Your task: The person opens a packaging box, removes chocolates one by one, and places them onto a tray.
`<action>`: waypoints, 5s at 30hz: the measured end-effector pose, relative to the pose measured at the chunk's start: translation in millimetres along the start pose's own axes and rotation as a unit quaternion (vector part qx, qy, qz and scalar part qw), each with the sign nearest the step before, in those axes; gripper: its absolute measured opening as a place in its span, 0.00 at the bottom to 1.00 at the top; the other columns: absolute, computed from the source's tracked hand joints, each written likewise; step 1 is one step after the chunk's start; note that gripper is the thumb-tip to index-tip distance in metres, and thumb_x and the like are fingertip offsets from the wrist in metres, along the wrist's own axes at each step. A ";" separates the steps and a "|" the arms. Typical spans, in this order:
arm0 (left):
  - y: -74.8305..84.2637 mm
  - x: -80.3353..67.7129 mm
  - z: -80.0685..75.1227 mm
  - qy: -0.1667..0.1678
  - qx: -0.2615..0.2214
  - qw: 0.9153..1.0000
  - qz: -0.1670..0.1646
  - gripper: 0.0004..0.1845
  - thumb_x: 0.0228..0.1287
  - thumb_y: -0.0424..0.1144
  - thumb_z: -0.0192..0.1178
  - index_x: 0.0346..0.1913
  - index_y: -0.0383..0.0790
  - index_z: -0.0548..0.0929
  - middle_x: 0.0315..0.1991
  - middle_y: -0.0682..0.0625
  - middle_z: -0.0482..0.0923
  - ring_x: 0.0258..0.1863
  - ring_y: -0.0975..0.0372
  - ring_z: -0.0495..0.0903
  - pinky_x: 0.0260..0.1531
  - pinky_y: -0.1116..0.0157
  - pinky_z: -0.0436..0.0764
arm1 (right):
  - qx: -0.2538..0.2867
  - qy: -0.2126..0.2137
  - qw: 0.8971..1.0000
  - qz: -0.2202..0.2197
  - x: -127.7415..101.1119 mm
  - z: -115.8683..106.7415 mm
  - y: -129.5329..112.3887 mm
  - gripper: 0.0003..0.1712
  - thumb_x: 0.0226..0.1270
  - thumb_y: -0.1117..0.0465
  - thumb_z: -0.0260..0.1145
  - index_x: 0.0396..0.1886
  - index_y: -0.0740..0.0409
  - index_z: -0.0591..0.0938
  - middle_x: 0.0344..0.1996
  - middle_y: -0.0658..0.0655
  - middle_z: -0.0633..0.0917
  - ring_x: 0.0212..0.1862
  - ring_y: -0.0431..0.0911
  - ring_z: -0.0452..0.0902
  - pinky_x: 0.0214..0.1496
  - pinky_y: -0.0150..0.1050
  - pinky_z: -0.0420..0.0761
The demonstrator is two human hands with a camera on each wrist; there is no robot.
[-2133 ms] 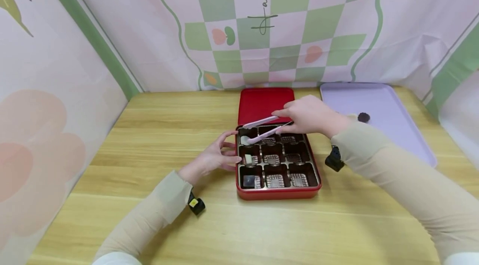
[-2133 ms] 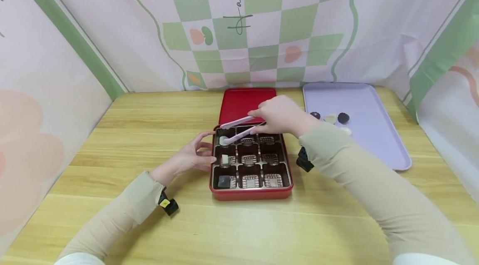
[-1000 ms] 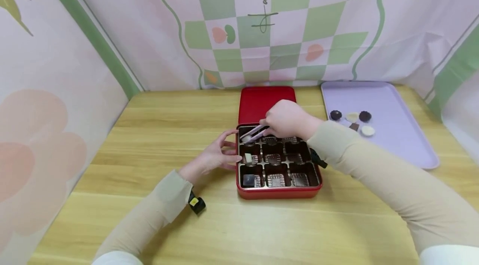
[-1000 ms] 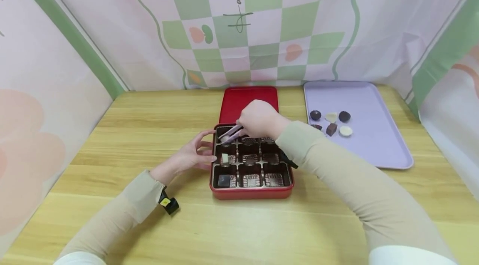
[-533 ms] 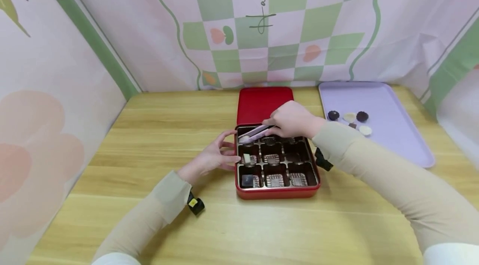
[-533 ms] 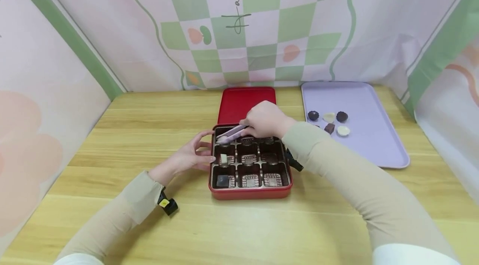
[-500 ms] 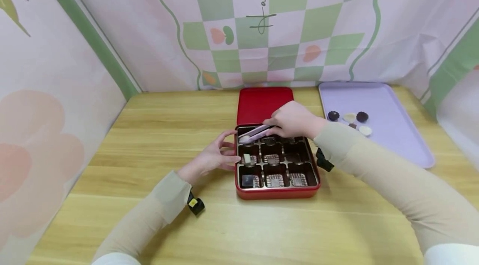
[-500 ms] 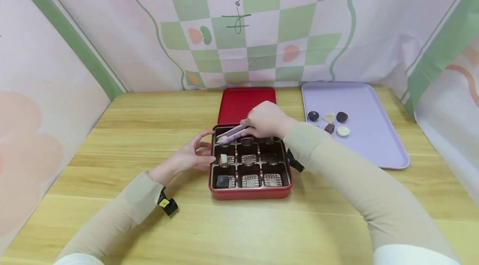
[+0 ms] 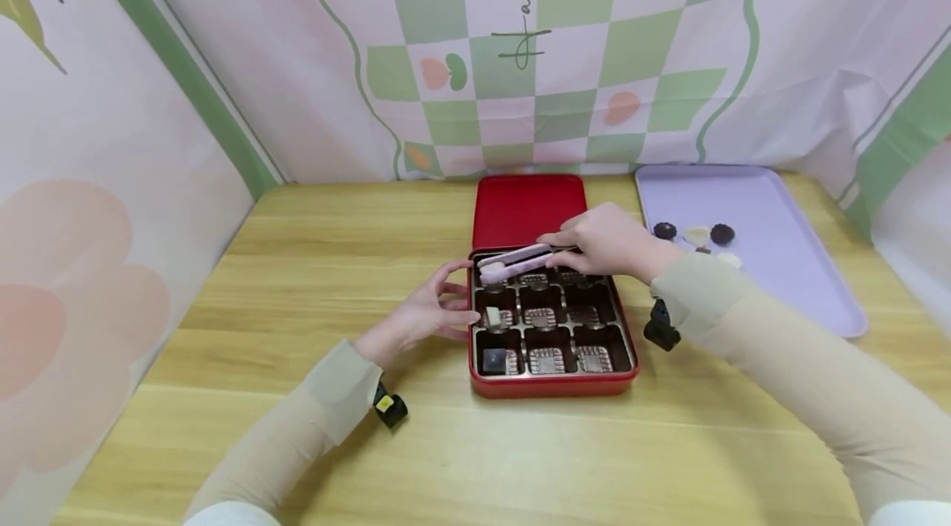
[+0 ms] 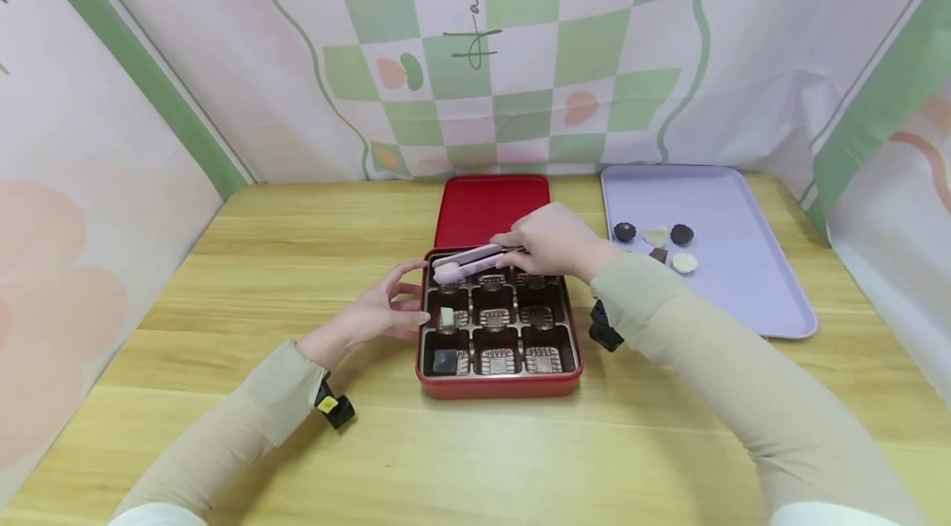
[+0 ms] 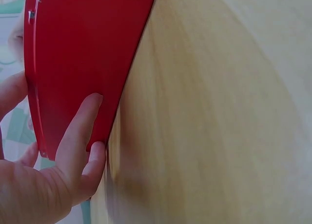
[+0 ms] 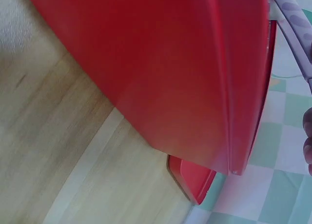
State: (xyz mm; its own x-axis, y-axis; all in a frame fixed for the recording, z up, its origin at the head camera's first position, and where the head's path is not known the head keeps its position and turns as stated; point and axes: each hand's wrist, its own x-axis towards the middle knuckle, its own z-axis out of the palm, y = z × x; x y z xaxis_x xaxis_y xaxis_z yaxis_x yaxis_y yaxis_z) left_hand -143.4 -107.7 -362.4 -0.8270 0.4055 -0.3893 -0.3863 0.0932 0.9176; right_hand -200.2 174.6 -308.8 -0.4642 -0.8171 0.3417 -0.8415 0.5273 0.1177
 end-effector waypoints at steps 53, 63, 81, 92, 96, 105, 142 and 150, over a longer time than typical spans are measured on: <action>-1.1 -0.9 -0.7 -0.004 0.009 1.000 0.004 0.44 0.56 0.20 0.59 0.71 0.57 0.56 0.64 0.35 0.58 0.58 0.46 0.71 0.42 0.48 0.84 | 0.016 0.120 0.987 0.101 -114.5 -8.4 18.0 0.39 0.66 0.30 0.45 0.38 0.57 0.88 0.21 0.58 0.87 0.13 0.39 0.67 0.11 0.32 0.66; -0.3 -0.8 -0.5 -0.003 0.015 1.000 0.001 0.45 0.56 0.20 0.60 0.71 0.58 0.57 0.64 0.36 0.58 0.59 0.46 0.70 0.43 0.49 0.84 | 0.018 0.115 0.984 0.132 -146.7 -17.1 26.5 0.33 0.64 0.33 0.54 0.41 0.55 0.88 0.20 0.56 0.85 0.13 0.40 0.68 0.12 0.39 0.70; -0.4 0.2 -0.8 -0.001 0.012 1.000 -0.003 0.45 0.56 0.20 0.60 0.70 0.59 0.57 0.64 0.36 0.58 0.58 0.48 0.71 0.42 0.49 0.85 | -0.005 0.069 0.977 0.200 -202.7 -33.5 41.9 0.21 0.49 0.45 0.73 0.42 0.49 0.88 0.25 0.56 0.87 0.22 0.52 0.80 0.21 0.44 0.76; 0.1 -0.2 -1.0 -0.001 0.023 1.000 -0.001 0.45 0.56 0.20 0.60 0.71 0.58 0.56 0.64 0.35 0.59 0.58 0.47 0.71 0.42 0.49 0.85 | -0.034 0.050 0.976 0.210 -225.4 -34.6 48.5 0.26 0.56 0.38 0.66 0.40 0.55 0.88 0.25 0.62 0.87 0.13 0.47 0.72 0.10 0.35 0.65; 0.4 -0.3 -1.0 0.001 0.021 1.000 -0.003 0.44 0.56 0.21 0.60 0.70 0.58 0.57 0.63 0.36 0.59 0.56 0.49 0.71 0.42 0.50 0.85 | -0.037 0.014 0.972 0.231 -226.8 -35.7 47.5 0.26 0.55 0.41 0.67 0.37 0.61 0.87 0.27 0.63 0.87 0.13 0.49 0.74 0.11 0.38 0.68; 0.7 -1.5 -1.0 -0.005 0.017 1.000 0.001 0.44 0.56 0.20 0.60 0.70 0.58 0.57 0.63 0.37 0.59 0.56 0.51 0.71 0.42 0.51 0.85 | -0.031 -0.035 0.965 0.259 -232.6 -32.3 46.2 0.22 0.54 0.46 0.70 0.40 0.59 0.87 0.29 0.64 0.87 0.15 0.49 0.75 0.12 0.40 0.70; 0.5 -3.0 0.4 -0.004 0.016 1.000 0.000 0.44 0.57 0.20 0.60 0.71 0.57 0.57 0.64 0.36 0.59 0.58 0.48 0.71 0.42 0.50 0.85 | -0.024 -0.066 0.960 0.272 -201.2 -59.0 32.3 0.28 0.53 0.44 0.70 0.50 0.56 0.83 0.30 0.57 0.86 0.19 0.41 0.71 0.19 0.45 0.75; -1.4 -0.2 -1.0 -0.004 0.017 1.000 0.003 0.44 0.57 0.20 0.60 0.71 0.58 0.57 0.64 0.36 0.59 0.59 0.47 0.71 0.43 0.50 0.85 | -0.007 -0.011 0.977 0.215 -179.1 -56.1 27.6 0.29 0.46 0.46 0.75 0.48 0.56 0.85 0.20 0.44 0.78 0.18 0.32 0.61 0.16 0.34 0.69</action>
State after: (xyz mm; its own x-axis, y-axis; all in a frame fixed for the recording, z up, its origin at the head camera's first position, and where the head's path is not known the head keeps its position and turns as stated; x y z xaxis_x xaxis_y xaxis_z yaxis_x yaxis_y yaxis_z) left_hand -143.1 -108.8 -363.7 -0.8258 0.4133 -0.3838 -0.3674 0.1221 0.9220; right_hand -124.8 348.6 -314.5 -0.7798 -0.5243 0.3422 -0.5638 0.8257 -0.0198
